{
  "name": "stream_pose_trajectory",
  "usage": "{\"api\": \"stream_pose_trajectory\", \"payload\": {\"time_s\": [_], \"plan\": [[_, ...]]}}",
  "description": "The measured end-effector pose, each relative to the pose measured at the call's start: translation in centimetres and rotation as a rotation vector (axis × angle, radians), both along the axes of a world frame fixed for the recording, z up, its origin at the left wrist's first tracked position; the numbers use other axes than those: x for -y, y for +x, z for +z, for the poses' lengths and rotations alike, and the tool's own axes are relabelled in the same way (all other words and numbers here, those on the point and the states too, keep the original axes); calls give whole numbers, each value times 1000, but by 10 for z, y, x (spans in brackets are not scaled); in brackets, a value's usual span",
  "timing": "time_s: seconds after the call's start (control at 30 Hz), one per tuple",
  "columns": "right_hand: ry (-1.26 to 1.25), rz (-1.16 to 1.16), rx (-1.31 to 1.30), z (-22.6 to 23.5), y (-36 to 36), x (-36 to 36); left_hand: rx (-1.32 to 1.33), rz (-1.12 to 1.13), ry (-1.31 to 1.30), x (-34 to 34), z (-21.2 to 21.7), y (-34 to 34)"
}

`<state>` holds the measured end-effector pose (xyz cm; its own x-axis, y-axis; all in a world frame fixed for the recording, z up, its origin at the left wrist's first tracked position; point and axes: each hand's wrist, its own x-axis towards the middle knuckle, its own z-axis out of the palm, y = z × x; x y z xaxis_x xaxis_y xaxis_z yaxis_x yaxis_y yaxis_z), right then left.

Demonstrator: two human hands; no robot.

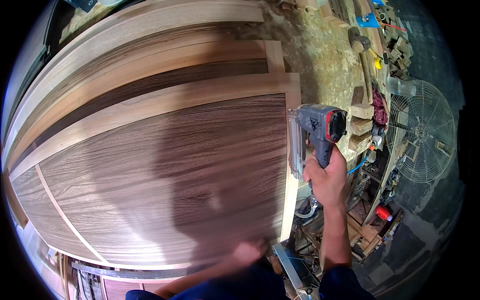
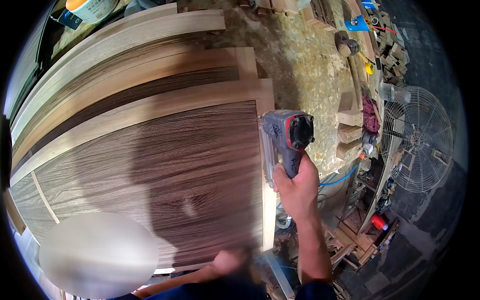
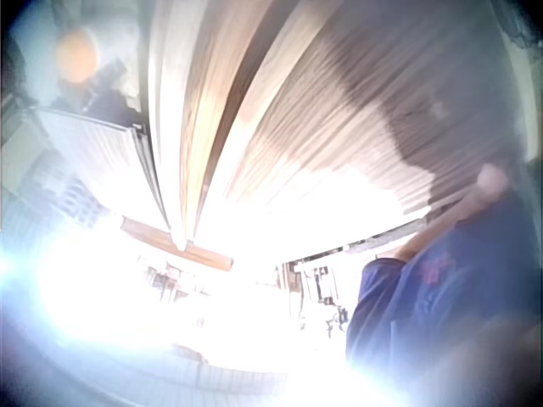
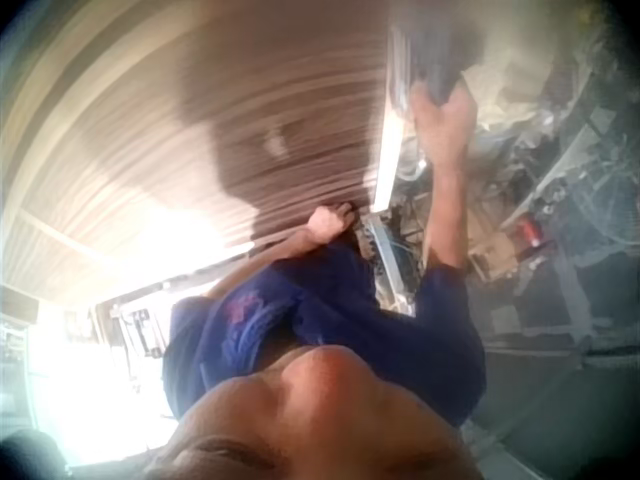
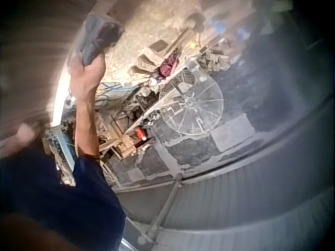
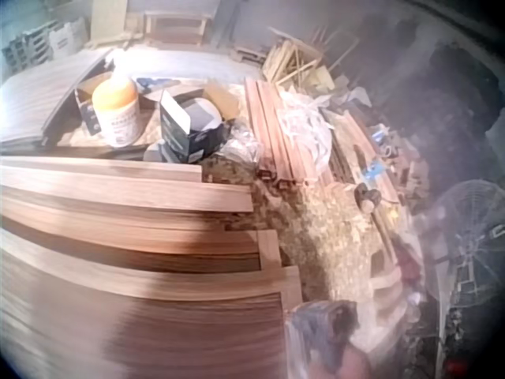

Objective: The person cleans a wooden door panel with a cloth and scraper, then uses a pneumatic sander to smooth the surface. They proceed to attach wooden trim pieces to the door frame using a pneumatic nail gun, tapping the pieces into place with a wooden mallet.

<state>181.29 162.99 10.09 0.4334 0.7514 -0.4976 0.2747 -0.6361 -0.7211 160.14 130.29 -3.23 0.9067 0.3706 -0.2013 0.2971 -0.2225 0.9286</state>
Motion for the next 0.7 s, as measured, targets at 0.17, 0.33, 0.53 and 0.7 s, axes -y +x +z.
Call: {"api": "stream_pose_trajectory", "payload": {"time_s": [0.17,0.33,0.53,0.7], "plan": [[-14,-78,76,8,3,43,-48,-75,-1,-27,27,9],[-105,-31,159,37,22,128,82,-104,151,-24,60,24],[-17,-192,8,55,52,263,-176,119,-37,-16,96,-25],[34,-173,-3,47,70,347,-274,618,-55,34,119,-68]]}}
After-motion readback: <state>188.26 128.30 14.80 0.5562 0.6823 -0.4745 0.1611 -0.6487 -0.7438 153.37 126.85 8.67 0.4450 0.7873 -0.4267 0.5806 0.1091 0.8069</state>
